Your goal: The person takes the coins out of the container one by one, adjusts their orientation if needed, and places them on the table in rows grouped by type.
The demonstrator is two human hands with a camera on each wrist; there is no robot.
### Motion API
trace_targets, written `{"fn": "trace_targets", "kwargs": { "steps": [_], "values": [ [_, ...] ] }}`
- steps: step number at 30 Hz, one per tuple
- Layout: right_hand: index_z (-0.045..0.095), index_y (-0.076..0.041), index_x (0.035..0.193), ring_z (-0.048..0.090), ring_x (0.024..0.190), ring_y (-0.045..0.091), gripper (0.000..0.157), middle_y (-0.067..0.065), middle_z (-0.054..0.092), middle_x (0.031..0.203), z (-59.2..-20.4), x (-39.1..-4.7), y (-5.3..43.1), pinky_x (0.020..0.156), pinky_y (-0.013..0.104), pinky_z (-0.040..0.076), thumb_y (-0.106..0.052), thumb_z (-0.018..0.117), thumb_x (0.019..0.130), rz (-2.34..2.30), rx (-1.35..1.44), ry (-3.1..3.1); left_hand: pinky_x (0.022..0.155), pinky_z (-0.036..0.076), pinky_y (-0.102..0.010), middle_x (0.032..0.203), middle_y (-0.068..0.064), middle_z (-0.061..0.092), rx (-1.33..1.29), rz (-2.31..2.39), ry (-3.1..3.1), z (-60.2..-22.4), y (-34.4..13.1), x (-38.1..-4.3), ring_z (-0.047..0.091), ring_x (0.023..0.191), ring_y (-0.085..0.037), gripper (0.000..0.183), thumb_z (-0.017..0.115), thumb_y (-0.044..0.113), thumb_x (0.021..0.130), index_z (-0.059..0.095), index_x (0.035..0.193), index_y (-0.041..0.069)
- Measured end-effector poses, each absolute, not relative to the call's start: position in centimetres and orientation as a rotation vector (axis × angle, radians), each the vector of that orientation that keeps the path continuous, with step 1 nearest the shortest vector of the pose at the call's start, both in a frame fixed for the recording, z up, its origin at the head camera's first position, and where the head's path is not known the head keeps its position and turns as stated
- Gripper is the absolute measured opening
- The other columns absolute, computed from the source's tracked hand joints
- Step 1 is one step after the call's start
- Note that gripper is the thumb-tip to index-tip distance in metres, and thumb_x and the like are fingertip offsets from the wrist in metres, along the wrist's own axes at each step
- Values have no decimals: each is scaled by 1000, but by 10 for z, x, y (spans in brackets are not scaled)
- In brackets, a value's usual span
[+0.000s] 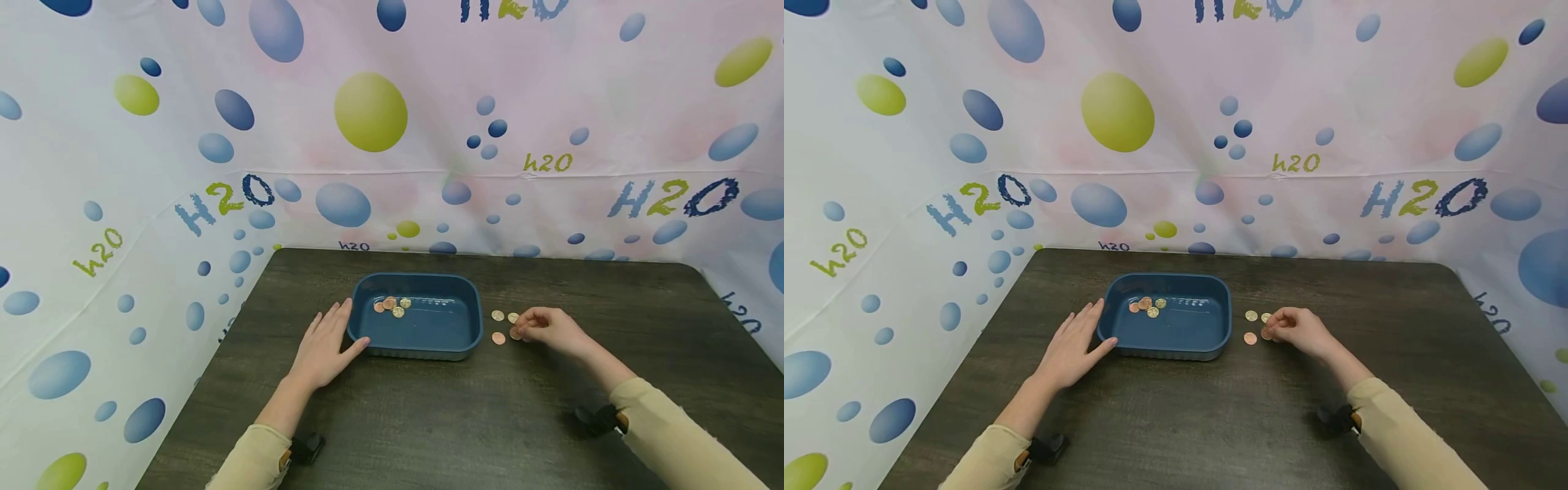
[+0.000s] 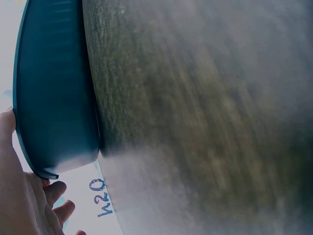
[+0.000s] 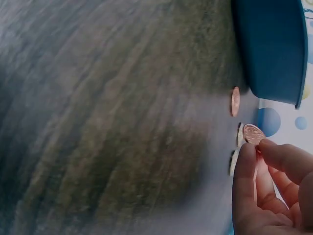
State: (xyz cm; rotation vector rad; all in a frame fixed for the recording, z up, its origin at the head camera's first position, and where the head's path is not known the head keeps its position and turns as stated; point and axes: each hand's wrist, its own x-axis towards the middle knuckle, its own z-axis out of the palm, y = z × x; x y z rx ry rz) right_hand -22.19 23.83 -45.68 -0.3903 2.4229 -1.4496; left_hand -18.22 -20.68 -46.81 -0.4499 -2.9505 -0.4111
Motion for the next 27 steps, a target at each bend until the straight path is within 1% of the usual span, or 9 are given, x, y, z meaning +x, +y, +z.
{"fn": "trace_targets", "kwargs": {
  "steps": [4, 16, 27],
  "values": [
    [64, 5, 102, 64, 82, 23, 17, 12, 67, 92, -462, -222, 238, 71, 33, 54, -9, 62, 92, -1399, -388, 2464, 114, 14, -51, 157, -3, 21, -443, -405, -2963, -469, -207, -182, 16, 144, -20, 88, 33, 71, 91, 14, 155, 13],
    [67, -4, 92, 62, 78, 18, 5, 3, 66, 86, -469, -222, 234, 67, 34, 50, -5, 66, 88, -1169, -470, 2715, 114, 12, -51, 157, -3, 20, -439, -413, -2978, -469, -207, -182, 15, 144, -20, 88, 33, 71, 91, 12, 155, 14],
    [67, -3, 89, 62, 75, 18, 7, 3, 67, 84, -469, -221, 232, 64, 32, 50, -4, 71, 84, -1140, -487, 2783, 114, 13, -51, 157, -3, 20, -445, -417, -2967, -468, -207, -182, 16, 144, -21, 88, 34, 70, 91, 13, 155, 13]
  ]
}}
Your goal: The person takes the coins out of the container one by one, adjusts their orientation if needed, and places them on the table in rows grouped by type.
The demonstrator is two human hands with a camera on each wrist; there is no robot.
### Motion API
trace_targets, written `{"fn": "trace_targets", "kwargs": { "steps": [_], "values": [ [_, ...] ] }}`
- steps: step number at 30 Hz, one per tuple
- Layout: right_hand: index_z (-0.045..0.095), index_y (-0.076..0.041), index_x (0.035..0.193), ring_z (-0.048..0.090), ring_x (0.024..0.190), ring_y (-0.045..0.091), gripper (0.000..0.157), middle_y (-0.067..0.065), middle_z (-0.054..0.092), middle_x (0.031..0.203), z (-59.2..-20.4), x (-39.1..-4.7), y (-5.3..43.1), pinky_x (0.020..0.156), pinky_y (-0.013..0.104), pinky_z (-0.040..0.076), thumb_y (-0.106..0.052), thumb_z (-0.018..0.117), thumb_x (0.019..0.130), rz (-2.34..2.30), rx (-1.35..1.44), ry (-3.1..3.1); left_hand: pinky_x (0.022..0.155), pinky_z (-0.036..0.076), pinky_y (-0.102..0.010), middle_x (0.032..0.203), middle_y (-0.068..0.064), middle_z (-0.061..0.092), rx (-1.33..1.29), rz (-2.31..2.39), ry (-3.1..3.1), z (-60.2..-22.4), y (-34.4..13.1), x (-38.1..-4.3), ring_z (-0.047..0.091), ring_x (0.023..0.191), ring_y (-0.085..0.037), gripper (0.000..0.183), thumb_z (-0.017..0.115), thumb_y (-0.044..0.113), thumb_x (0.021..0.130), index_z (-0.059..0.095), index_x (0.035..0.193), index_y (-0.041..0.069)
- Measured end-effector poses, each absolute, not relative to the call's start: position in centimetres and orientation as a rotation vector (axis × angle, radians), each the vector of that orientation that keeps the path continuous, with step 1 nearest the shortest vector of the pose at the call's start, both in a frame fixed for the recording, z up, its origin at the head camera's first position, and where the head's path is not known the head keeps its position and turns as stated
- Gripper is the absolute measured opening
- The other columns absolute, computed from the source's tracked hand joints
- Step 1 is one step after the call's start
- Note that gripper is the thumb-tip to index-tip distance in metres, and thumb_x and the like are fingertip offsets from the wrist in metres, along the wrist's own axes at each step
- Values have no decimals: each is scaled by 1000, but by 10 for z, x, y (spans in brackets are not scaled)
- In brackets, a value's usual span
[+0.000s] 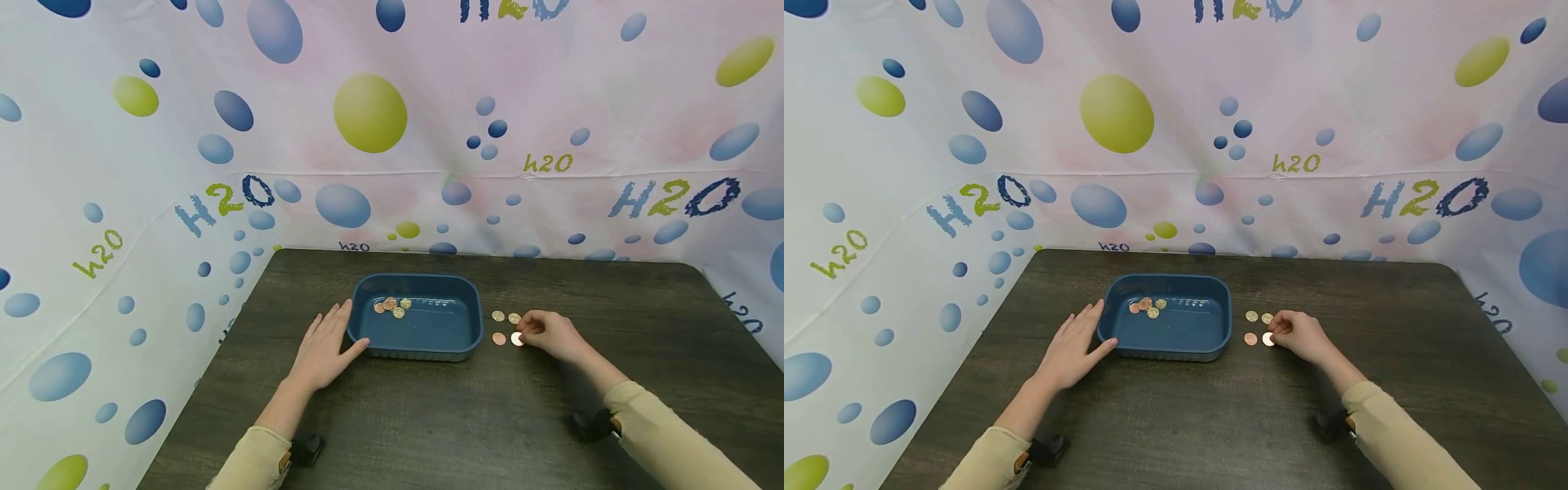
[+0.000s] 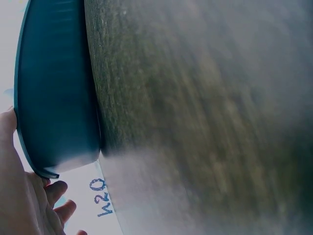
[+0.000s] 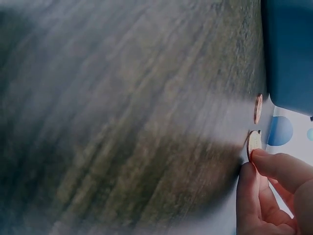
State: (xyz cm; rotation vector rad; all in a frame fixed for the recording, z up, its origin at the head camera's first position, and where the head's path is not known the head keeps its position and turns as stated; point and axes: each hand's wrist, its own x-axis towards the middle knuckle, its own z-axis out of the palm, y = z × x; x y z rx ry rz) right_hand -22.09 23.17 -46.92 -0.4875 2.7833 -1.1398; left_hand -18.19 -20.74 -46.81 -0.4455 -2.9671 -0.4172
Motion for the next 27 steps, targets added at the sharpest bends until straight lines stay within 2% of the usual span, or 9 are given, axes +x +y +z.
{"fn": "trace_targets", "kwargs": {
  "steps": [15, 27],
  "values": [
    [67, -3, 93, 62, 77, 18, 9, 3, 66, 86, -473, -222, 232, 66, 34, 50, -6, 69, 85, -1137, -432, 2795, 113, 17, -54, 157, -4, 22, -456, -436, -2932, -468, -207, -181, 21, 143, -25, 87, 38, 67, 92, 17, 154, 11],
    [67, -2, 96, 62, 78, 19, 10, 4, 66, 87, -470, -220, 231, 67, 35, 50, -5, 67, 87, -1155, -415, 2801, 113, 14, -53, 157, -4, 21, -451, -434, -2947, -469, -207, -181, 18, 144, -23, 87, 35, 68, 92, 14, 155, 12]
  ]
}}
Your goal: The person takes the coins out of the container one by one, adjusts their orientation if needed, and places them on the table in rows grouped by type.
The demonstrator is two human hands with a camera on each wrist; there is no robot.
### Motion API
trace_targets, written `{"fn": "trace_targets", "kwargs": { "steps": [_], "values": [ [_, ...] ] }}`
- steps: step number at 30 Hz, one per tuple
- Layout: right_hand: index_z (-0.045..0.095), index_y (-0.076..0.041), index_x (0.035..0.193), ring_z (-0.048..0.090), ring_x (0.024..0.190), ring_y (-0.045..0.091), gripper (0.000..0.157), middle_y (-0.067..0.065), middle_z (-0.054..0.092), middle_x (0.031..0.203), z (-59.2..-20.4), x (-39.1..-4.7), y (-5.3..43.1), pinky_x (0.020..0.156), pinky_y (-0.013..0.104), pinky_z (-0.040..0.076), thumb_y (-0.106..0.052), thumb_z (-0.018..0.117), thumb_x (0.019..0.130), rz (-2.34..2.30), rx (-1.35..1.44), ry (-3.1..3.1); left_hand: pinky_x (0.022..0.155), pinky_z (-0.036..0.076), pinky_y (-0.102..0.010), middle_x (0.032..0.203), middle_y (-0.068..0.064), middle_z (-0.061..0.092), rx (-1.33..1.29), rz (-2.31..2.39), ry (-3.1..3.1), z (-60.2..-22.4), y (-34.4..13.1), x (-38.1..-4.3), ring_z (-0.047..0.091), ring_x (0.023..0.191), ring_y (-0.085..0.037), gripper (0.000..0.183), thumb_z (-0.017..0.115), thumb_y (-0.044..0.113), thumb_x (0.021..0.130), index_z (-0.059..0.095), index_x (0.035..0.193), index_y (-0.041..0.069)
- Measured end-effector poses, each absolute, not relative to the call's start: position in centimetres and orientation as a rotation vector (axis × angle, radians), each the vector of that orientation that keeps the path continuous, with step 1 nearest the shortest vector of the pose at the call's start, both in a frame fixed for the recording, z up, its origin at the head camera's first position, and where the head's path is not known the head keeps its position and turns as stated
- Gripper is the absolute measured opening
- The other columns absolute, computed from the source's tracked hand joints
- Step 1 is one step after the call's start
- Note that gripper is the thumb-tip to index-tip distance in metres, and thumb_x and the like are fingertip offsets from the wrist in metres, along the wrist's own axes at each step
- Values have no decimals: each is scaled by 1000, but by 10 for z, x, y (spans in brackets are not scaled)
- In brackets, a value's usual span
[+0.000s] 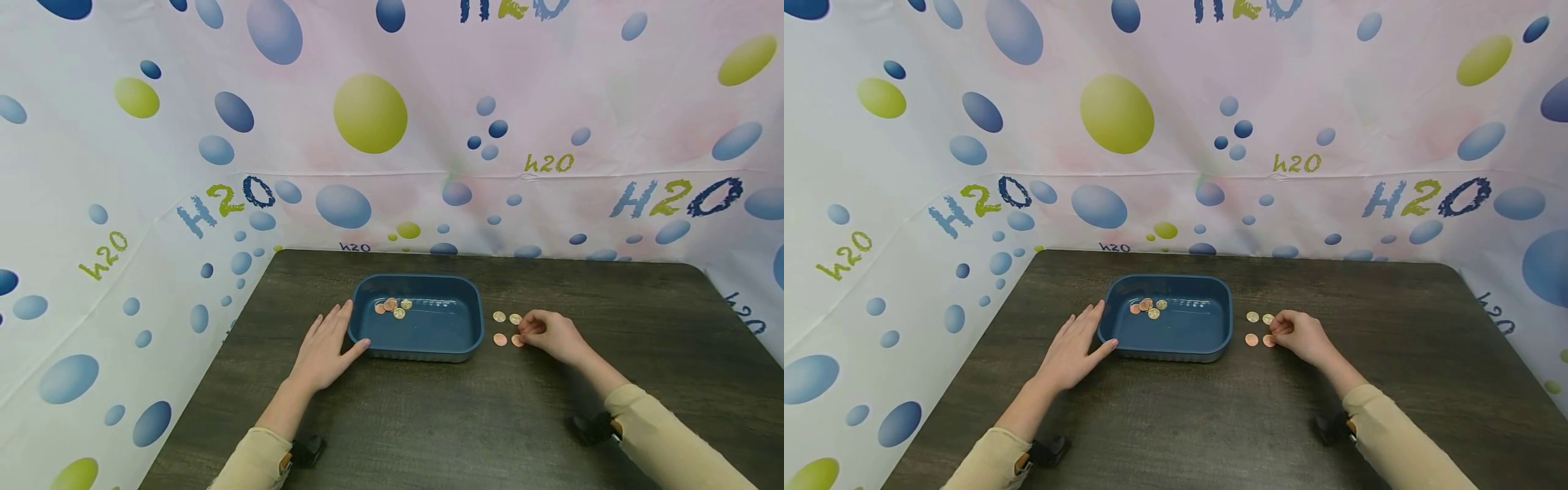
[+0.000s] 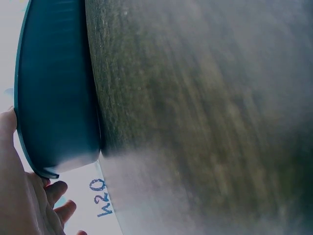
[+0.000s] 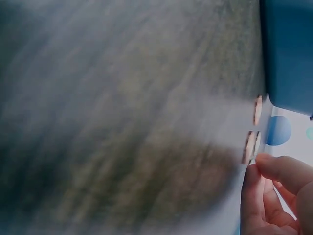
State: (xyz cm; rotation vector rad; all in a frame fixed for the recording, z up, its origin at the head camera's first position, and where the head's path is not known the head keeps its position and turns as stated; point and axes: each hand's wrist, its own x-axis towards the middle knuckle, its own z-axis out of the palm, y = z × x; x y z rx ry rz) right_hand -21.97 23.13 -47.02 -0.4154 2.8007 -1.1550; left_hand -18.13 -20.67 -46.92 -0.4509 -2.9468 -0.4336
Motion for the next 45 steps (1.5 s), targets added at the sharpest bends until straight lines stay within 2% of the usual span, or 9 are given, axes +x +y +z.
{"fn": "trace_targets", "kwargs": {
  "steps": [11, 22, 32, 41, 45],
  "values": [
    [66, -2, 102, 64, 85, 22, 14, 6, 67, 92, -448, -233, 213, 72, 40, 53, -9, 66, 90, -1261, -448, 2832, 114, 14, -52, 157, -3, 20, -442, -424, -2953, -467, -208, -182, 17, 144, -21, 88, 34, 70, 92, 13, 155, 13],
    [65, -2, 105, 65, 86, 23, 16, 9, 67, 97, -421, -243, 164, 72, 34, 54, -8, 66, 90, -1402, -589, 2743, 113, 16, -52, 157, -3, 22, -445, -438, -2941, -465, -209, -181, 18, 143, -21, 87, 35, 69, 92, 15, 155, 13],
    [64, 0, 109, 64, 89, 22, 22, 8, 66, 100, -413, -245, 117, 75, 34, 55, -10, 68, 90, -1522, -673, 2612, 113, 15, -53, 157, -4, 22, -446, -455, -2937, -466, -211, -180, 18, 144, -22, 86, 36, 68, 92, 15, 155, 12],
    [65, -7, 105, 64, 88, 20, 17, 7, 67, 98, -411, -255, 81, 74, 34, 54, -10, 68, 89, -1556, -698, 2567, 112, 16, -54, 156, -7, 25, -463, -451, -2912, -468, -210, -180, 21, 143, -25, 87, 38, 67, 92, 18, 154, 10],
    [65, -4, 105, 64, 88, 20, 18, 7, 67, 97, -413, -261, 68, 73, 34, 54, -9, 68, 89, -1547, -692, 2551, 113, 16, -54, 156, -6, 25, -460, -451, -2920, -468, -209, -181, 21, 143, -24, 87, 37, 68, 92, 17, 154, 11]
  ]
}}
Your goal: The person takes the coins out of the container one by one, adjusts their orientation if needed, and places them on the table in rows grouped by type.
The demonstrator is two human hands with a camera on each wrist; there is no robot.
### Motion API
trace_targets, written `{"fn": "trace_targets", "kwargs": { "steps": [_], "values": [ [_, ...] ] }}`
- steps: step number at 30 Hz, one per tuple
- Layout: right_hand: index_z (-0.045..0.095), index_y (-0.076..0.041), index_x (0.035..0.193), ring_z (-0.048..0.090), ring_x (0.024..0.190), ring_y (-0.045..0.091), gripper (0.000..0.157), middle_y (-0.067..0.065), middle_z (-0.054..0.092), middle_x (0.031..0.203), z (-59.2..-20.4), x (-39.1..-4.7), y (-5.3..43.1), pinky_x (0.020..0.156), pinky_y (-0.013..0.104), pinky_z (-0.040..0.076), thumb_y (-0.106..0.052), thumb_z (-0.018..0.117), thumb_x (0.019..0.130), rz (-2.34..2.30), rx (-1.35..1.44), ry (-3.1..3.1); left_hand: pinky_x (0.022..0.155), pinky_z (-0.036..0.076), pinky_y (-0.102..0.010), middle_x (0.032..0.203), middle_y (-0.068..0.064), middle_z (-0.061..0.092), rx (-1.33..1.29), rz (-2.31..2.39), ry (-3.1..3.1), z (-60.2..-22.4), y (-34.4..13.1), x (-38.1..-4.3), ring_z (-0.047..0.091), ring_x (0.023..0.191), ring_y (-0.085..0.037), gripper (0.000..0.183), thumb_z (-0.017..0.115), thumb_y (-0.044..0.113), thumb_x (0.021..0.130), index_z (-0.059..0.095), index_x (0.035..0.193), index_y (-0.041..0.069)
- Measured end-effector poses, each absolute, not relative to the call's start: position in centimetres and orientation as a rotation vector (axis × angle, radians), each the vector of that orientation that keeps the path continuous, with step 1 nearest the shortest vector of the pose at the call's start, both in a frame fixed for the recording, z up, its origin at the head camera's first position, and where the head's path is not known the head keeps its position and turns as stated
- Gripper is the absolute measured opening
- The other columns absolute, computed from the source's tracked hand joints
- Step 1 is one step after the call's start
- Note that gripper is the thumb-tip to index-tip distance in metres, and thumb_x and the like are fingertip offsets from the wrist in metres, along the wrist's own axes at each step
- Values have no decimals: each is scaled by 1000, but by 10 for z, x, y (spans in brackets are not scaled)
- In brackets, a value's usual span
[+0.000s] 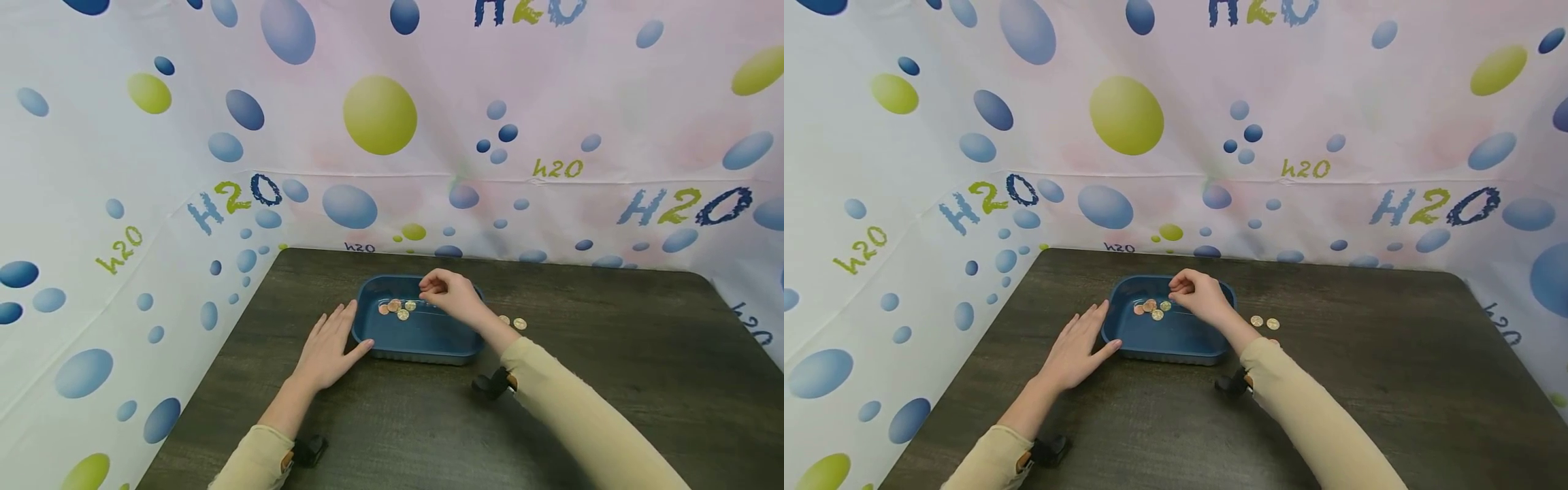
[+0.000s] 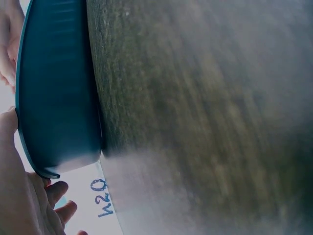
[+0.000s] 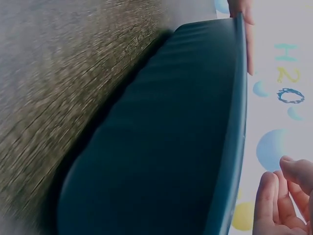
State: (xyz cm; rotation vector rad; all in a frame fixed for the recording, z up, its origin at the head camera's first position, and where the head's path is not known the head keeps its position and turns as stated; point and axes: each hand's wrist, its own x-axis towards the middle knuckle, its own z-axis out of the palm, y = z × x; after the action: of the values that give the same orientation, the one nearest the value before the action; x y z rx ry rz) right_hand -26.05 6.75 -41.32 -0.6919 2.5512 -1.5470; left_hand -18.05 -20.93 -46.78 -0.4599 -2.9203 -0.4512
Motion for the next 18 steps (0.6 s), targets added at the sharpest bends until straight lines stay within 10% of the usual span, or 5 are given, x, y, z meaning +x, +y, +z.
{"fn": "trace_targets", "kwargs": {
  "steps": [18],
  "values": [
    [65, 2, 112, 63, 90, 22, 26, 8, 66, 98, -437, -281, 13, 76, 33, 53, -6, 68, 88, -1483, -564, 2503, 113, 14, -52, 157, -3, 22, -447, -448, -2950, -466, -209, -180, 19, 143, -22, 86, 37, 68, 92, 16, 154, 12]
  ]
}}
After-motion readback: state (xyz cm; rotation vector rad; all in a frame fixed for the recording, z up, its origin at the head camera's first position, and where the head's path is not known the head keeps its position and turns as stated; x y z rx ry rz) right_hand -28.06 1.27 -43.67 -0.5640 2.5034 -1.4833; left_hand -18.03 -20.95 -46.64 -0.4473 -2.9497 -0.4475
